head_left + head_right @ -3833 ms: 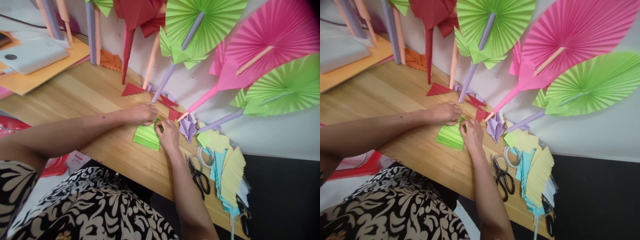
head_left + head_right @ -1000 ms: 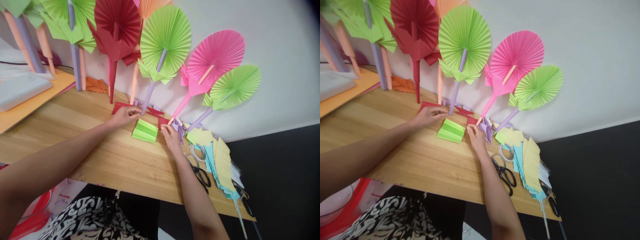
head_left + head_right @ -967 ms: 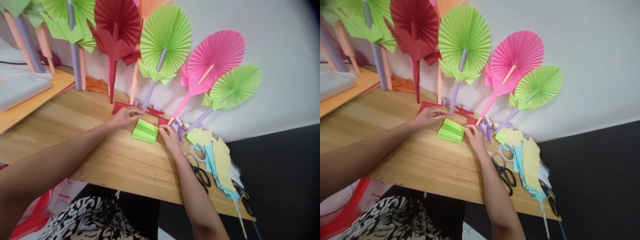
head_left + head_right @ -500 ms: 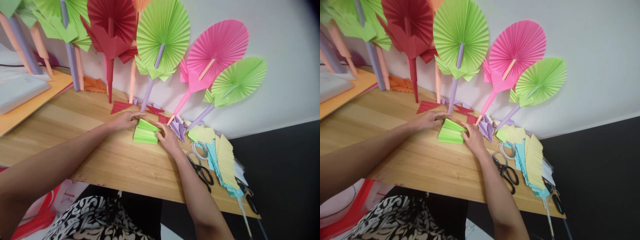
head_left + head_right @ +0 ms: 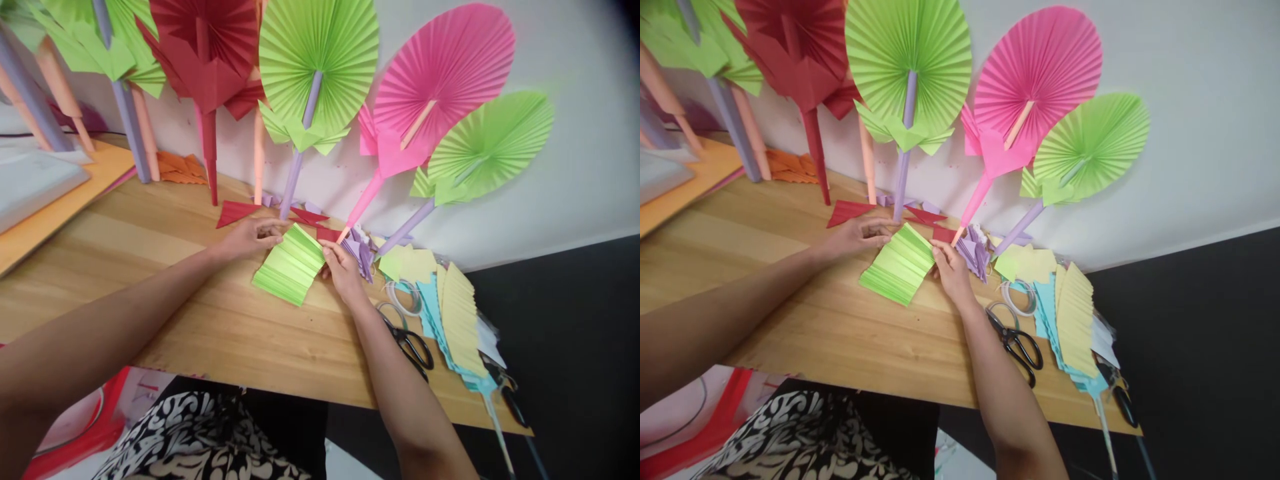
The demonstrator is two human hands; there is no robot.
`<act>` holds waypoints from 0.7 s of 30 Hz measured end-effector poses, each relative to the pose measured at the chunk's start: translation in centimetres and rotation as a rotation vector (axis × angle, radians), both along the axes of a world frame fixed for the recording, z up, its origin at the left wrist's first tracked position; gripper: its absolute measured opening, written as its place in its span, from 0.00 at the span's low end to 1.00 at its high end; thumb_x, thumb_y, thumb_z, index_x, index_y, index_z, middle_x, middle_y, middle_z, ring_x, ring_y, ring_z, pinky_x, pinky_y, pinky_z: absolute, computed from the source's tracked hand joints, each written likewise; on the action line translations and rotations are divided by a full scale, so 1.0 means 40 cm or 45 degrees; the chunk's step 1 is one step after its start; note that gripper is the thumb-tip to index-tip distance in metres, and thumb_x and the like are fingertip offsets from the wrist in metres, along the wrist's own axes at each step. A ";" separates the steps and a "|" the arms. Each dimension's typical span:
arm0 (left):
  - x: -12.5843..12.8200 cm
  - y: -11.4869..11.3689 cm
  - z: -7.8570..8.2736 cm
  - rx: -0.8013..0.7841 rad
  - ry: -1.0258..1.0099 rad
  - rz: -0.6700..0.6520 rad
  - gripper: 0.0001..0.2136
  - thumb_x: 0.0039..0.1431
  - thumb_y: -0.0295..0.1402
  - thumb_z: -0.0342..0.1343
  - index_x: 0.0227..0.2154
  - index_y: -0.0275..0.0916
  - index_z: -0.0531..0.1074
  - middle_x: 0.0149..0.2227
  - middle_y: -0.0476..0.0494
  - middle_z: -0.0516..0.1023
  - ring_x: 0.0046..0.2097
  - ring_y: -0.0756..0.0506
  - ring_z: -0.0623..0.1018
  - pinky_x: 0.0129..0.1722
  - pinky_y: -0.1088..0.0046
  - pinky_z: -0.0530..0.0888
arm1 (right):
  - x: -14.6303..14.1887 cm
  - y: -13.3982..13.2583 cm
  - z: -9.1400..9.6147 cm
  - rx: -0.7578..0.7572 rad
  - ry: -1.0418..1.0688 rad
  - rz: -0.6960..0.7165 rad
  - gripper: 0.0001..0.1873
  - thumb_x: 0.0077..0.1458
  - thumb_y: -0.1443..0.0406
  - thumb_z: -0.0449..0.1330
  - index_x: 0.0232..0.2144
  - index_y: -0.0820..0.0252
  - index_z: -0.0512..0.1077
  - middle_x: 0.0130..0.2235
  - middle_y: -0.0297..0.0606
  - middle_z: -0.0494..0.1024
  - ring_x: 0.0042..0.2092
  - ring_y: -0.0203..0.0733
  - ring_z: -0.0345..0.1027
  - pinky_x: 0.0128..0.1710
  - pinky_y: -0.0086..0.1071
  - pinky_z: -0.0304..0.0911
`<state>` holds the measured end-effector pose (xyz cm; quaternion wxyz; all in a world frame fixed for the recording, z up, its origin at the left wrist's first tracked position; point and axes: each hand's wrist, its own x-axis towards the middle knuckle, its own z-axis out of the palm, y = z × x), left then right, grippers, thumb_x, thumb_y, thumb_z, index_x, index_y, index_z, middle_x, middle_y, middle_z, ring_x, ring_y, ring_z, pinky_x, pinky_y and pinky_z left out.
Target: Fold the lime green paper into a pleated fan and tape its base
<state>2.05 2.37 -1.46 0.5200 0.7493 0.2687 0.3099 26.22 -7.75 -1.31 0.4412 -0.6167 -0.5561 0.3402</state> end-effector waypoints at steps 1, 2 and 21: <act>0.002 0.001 -0.005 -0.004 -0.002 0.014 0.24 0.60 0.41 0.57 0.57 0.37 0.71 0.36 0.44 0.81 0.39 0.45 0.80 0.41 0.69 0.76 | 0.001 0.000 0.000 0.005 0.006 -0.004 0.24 0.59 0.49 0.56 0.50 0.55 0.75 0.28 0.31 0.75 0.22 0.33 0.66 0.21 0.28 0.64; 0.004 0.002 -0.009 -0.007 -0.005 0.030 0.24 0.59 0.40 0.58 0.57 0.37 0.71 0.36 0.44 0.81 0.38 0.46 0.80 0.41 0.69 0.76 | 0.002 0.000 -0.001 0.010 0.014 -0.010 0.24 0.60 0.49 0.56 0.50 0.55 0.75 0.28 0.31 0.75 0.22 0.33 0.66 0.21 0.28 0.63; 0.004 -0.030 0.034 -0.122 -0.145 0.098 0.27 0.60 0.45 0.58 0.59 0.36 0.69 0.46 0.39 0.81 0.48 0.41 0.80 0.50 0.63 0.76 | -0.027 -0.017 0.035 -0.042 0.288 -0.004 0.30 0.49 0.53 0.67 0.54 0.53 0.71 0.39 0.35 0.79 0.30 0.38 0.69 0.28 0.32 0.68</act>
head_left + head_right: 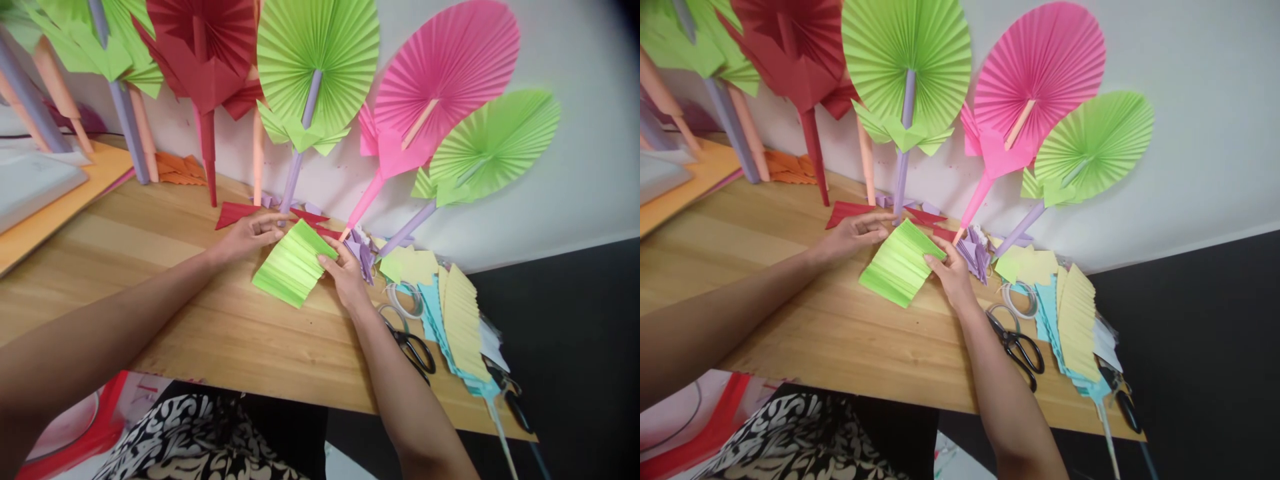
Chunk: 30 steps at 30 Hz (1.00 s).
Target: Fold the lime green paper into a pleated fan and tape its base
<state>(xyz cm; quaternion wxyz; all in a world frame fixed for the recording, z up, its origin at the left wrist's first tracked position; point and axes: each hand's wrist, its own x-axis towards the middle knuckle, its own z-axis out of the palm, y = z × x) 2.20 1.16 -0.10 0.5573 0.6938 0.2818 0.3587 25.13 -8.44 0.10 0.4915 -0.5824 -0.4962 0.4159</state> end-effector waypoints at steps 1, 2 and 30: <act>-0.001 -0.005 0.009 -0.008 -0.002 -0.002 0.27 0.61 0.47 0.57 0.59 0.37 0.69 0.52 0.38 0.79 0.53 0.39 0.78 0.54 0.62 0.74 | -0.001 0.000 0.001 0.016 0.039 -0.026 0.30 0.48 0.53 0.67 0.53 0.53 0.72 0.41 0.35 0.79 0.31 0.38 0.70 0.27 0.32 0.68; -0.003 -0.009 0.015 -0.012 0.004 -0.008 0.27 0.61 0.48 0.56 0.59 0.38 0.69 0.57 0.38 0.75 0.58 0.38 0.75 0.57 0.61 0.72 | 0.000 0.001 0.001 0.031 0.086 -0.053 0.29 0.48 0.53 0.68 0.53 0.52 0.72 0.43 0.35 0.79 0.32 0.38 0.70 0.27 0.31 0.68; 0.008 -0.024 0.021 -0.363 0.076 -0.059 0.20 0.56 0.47 0.60 0.20 0.36 0.65 0.20 0.53 0.67 0.21 0.55 0.65 0.20 0.80 0.60 | 0.000 0.009 -0.001 0.096 0.389 -0.193 0.21 0.45 0.56 0.70 0.43 0.53 0.78 0.39 0.33 0.82 0.34 0.38 0.72 0.30 0.31 0.68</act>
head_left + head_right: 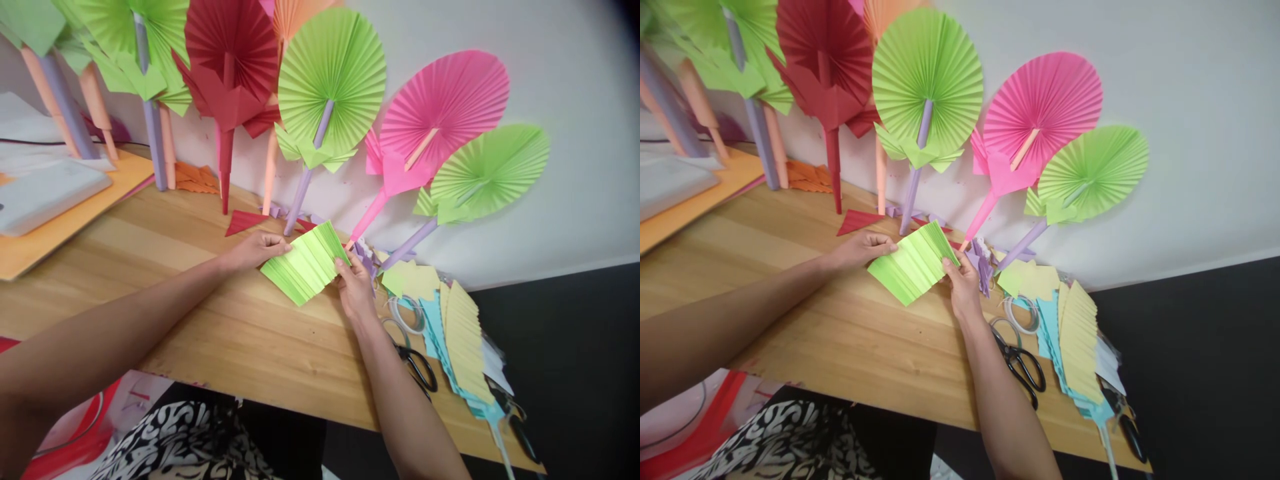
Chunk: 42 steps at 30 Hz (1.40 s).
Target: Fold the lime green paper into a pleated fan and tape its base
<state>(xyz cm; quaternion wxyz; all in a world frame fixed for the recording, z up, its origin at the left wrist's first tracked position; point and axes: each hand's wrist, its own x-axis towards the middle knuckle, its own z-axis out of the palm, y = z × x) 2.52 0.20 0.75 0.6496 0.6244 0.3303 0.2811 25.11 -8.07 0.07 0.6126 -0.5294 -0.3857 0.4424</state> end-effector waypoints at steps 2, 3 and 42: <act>0.000 0.003 -0.001 0.023 0.007 0.003 0.19 0.55 0.46 0.60 0.20 0.36 0.66 0.20 0.54 0.67 0.22 0.55 0.65 0.21 0.80 0.60 | 0.001 0.001 -0.002 0.006 0.002 0.001 0.21 0.45 0.56 0.70 0.43 0.53 0.78 0.40 0.34 0.82 0.36 0.40 0.74 0.32 0.32 0.69; 0.000 0.006 -0.003 0.035 0.006 -0.007 0.18 0.54 0.45 0.61 0.21 0.36 0.68 0.21 0.53 0.69 0.22 0.55 0.66 0.22 0.80 0.61 | 0.002 0.002 -0.003 0.009 0.000 0.005 0.21 0.45 0.56 0.70 0.43 0.53 0.78 0.41 0.34 0.83 0.37 0.41 0.74 0.34 0.32 0.70; -0.018 0.039 -0.030 0.312 0.201 -0.024 0.20 0.59 0.46 0.57 0.20 0.34 0.72 0.20 0.45 0.75 0.19 0.53 0.69 0.17 0.79 0.62 | 0.046 0.033 -0.068 0.032 -1.130 0.016 0.16 0.60 0.55 0.54 0.38 0.54 0.78 0.36 0.38 0.83 0.40 0.46 0.75 0.44 0.37 0.65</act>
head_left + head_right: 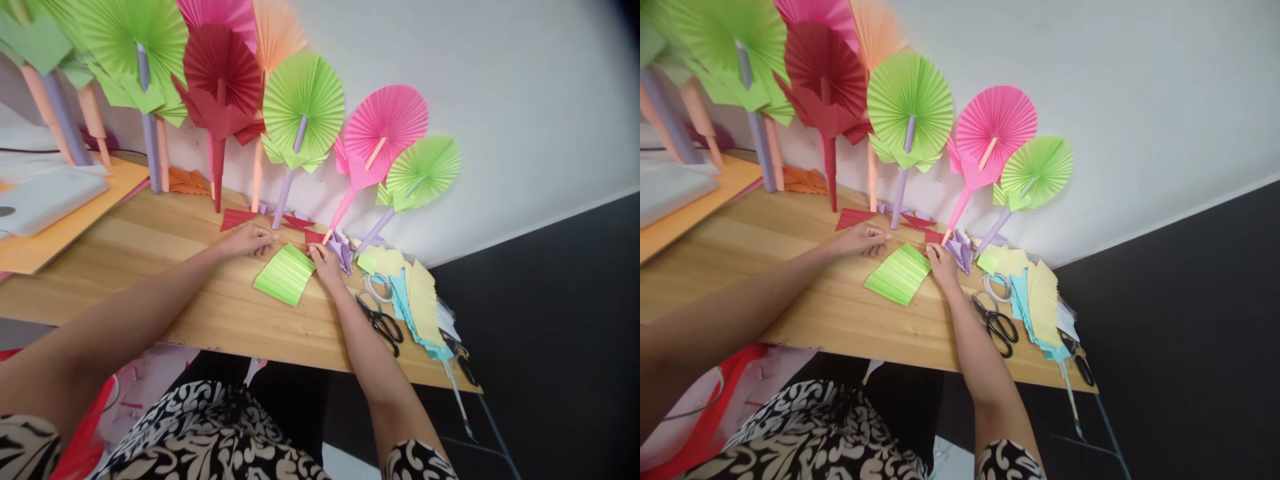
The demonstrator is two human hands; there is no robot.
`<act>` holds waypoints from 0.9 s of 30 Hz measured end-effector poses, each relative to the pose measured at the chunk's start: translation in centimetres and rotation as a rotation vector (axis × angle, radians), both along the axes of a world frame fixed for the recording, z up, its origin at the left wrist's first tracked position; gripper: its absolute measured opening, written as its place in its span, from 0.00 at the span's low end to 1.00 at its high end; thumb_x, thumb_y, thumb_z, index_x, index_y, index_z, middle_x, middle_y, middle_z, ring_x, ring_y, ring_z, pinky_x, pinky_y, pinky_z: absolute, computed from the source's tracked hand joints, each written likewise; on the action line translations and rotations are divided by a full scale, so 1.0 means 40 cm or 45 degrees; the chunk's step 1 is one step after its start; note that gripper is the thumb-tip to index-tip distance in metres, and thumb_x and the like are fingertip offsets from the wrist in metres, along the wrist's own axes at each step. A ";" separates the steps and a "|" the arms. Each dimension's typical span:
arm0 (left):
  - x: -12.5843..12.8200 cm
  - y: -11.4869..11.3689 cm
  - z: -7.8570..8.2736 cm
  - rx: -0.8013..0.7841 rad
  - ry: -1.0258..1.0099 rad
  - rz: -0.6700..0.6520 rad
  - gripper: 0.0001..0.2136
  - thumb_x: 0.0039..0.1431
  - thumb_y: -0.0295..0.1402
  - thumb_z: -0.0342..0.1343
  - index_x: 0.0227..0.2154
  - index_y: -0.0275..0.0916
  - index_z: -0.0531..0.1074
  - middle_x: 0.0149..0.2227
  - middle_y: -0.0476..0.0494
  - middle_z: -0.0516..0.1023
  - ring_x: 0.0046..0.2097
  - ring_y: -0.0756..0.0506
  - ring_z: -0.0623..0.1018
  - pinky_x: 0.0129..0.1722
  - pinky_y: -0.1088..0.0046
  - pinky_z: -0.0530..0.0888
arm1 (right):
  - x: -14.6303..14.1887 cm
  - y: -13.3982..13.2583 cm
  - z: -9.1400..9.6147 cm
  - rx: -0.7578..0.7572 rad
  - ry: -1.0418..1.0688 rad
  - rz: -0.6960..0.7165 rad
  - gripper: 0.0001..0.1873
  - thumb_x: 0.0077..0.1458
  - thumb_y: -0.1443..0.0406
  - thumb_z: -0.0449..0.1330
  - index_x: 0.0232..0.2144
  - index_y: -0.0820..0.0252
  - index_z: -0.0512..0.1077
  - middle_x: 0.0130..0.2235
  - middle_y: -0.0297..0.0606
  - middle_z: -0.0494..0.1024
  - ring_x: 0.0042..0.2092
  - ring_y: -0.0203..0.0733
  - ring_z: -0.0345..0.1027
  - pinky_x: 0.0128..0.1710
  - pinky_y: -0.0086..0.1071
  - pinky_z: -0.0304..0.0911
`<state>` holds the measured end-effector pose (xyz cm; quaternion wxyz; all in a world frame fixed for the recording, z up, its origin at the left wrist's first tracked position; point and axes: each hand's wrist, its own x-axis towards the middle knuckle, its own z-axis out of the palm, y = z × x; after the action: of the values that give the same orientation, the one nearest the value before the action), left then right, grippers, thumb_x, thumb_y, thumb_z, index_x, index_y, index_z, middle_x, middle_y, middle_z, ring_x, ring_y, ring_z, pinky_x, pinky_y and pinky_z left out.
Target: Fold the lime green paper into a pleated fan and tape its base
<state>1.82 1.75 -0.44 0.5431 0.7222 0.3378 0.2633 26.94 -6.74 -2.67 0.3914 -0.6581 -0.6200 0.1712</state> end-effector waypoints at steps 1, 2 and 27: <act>0.003 0.000 -0.002 -0.005 -0.018 0.017 0.19 0.59 0.46 0.57 0.21 0.34 0.72 0.20 0.45 0.74 0.19 0.53 0.69 0.17 0.79 0.61 | 0.001 0.002 -0.001 -0.004 -0.002 0.005 0.16 0.61 0.55 0.53 0.37 0.55 0.78 0.36 0.38 0.83 0.40 0.46 0.75 0.43 0.37 0.65; 0.005 0.000 -0.003 -0.007 -0.032 0.029 0.19 0.59 0.45 0.57 0.23 0.34 0.72 0.20 0.46 0.74 0.19 0.53 0.69 0.17 0.79 0.61 | 0.001 0.005 -0.001 -0.007 -0.004 0.009 0.17 0.61 0.54 0.52 0.35 0.55 0.77 0.35 0.38 0.83 0.39 0.46 0.75 0.42 0.37 0.65; 0.033 -0.004 -0.022 0.107 -0.019 0.206 0.15 0.54 0.39 0.58 0.17 0.37 0.67 0.16 0.51 0.68 0.19 0.53 0.65 0.19 0.78 0.60 | 0.000 0.017 -0.014 0.030 0.145 -0.018 0.25 0.60 0.46 0.50 0.30 0.58 0.75 0.31 0.40 0.81 0.33 0.42 0.73 0.38 0.35 0.67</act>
<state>3.13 1.58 -1.31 0.4919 0.7127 0.3797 0.3255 26.94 -6.06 -3.23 0.4350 -0.6470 -0.5941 0.1982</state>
